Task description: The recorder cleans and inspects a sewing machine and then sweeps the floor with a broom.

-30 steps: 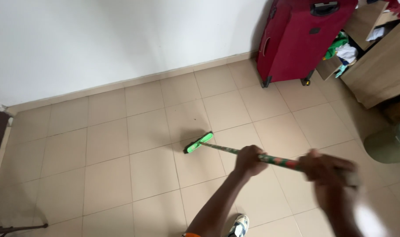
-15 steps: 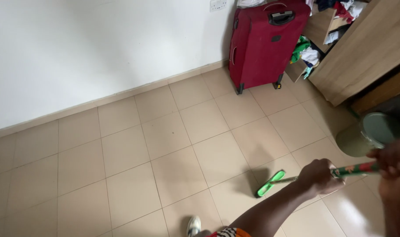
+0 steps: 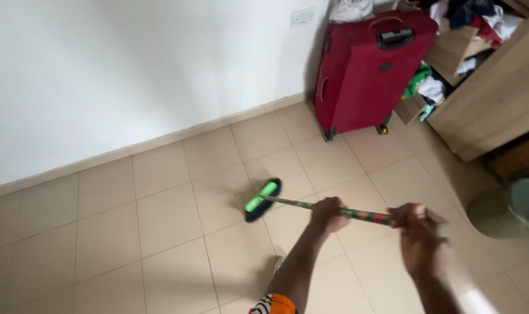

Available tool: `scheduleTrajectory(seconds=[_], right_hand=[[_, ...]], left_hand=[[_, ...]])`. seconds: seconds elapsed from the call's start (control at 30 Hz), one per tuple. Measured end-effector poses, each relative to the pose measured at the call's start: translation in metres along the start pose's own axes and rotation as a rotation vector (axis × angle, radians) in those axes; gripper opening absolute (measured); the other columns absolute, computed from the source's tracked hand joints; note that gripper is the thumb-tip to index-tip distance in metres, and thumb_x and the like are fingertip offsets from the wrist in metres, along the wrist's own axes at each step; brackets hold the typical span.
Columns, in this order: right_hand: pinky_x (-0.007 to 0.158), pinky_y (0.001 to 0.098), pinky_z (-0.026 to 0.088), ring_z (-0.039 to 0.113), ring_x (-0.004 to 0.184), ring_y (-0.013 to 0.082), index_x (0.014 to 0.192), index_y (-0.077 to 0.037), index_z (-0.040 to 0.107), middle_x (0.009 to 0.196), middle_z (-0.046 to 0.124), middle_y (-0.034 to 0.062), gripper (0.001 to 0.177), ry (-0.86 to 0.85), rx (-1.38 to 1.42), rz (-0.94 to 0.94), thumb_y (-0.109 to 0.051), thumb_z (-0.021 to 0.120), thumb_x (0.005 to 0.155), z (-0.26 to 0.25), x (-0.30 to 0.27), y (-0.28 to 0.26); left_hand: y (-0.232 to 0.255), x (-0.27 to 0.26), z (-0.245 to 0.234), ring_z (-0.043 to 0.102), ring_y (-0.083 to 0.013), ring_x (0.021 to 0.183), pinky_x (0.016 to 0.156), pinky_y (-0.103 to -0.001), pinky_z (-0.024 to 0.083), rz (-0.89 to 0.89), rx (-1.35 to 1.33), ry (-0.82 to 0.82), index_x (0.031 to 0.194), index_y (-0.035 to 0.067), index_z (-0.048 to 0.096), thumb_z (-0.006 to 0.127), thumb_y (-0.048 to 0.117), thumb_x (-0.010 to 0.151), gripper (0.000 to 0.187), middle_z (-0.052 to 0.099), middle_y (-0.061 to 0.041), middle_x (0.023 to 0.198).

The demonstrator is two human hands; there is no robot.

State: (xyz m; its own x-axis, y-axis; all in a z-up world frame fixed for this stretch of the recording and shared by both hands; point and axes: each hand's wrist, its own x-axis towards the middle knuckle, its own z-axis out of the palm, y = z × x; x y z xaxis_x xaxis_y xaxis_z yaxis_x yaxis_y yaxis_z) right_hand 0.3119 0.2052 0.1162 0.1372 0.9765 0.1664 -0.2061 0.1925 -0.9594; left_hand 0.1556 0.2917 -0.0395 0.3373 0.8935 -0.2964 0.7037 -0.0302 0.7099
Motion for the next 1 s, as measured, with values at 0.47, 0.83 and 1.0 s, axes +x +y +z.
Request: scheduleTrajectory(seconds=[0.47, 0.83, 1.0], right_hand=[[0.098, 0.0471, 0.054, 0.054, 0.061, 0.0193, 0.069, -0.01, 0.053, 0.06, 0.049, 0.006, 0.048, -0.43, -0.252, -0.087, -0.033, 0.05, 0.111, 0.135, 0.202, -0.041], [0.042, 0.0352, 0.043, 0.037, 0.037, 0.0129, 0.057, -0.006, 0.052, 0.045, 0.04, 0.0008, 0.053, -0.578, 0.052, -0.015, -0.025, 0.057, 0.105, 0.325, 0.155, -0.018], [0.057, 0.03, 0.042, 0.04, 0.053, 0.0107, 0.066, -0.002, 0.059, 0.058, 0.048, 0.0015, 0.044, -0.696, -0.003, 0.136, -0.02, 0.058, 0.107, 0.336, 0.111, 0.046]], left_hand=[[-0.028, 0.03, -0.214, 0.06, -0.0244, 0.053, 0.058, -0.046, 0.053, -0.015, -0.174, 0.25, 0.059, 0.014, 0.062, 0.07, 0.031, 0.09, 0.036, 0.059, -0.007, 0.052], [-0.133, -0.041, -0.221, 0.064, -0.0203, 0.053, 0.057, -0.039, 0.058, -0.093, -0.447, 0.266, 0.065, 0.011, 0.065, 0.067, 0.025, 0.091, 0.029, 0.07, -0.008, 0.066], [-0.239, -0.064, -0.23, 0.071, -0.03, 0.074, 0.069, -0.047, 0.058, -0.088, -0.174, 0.581, 0.074, 0.011, 0.076, 0.078, 0.024, 0.077, 0.014, 0.075, -0.012, 0.08]])
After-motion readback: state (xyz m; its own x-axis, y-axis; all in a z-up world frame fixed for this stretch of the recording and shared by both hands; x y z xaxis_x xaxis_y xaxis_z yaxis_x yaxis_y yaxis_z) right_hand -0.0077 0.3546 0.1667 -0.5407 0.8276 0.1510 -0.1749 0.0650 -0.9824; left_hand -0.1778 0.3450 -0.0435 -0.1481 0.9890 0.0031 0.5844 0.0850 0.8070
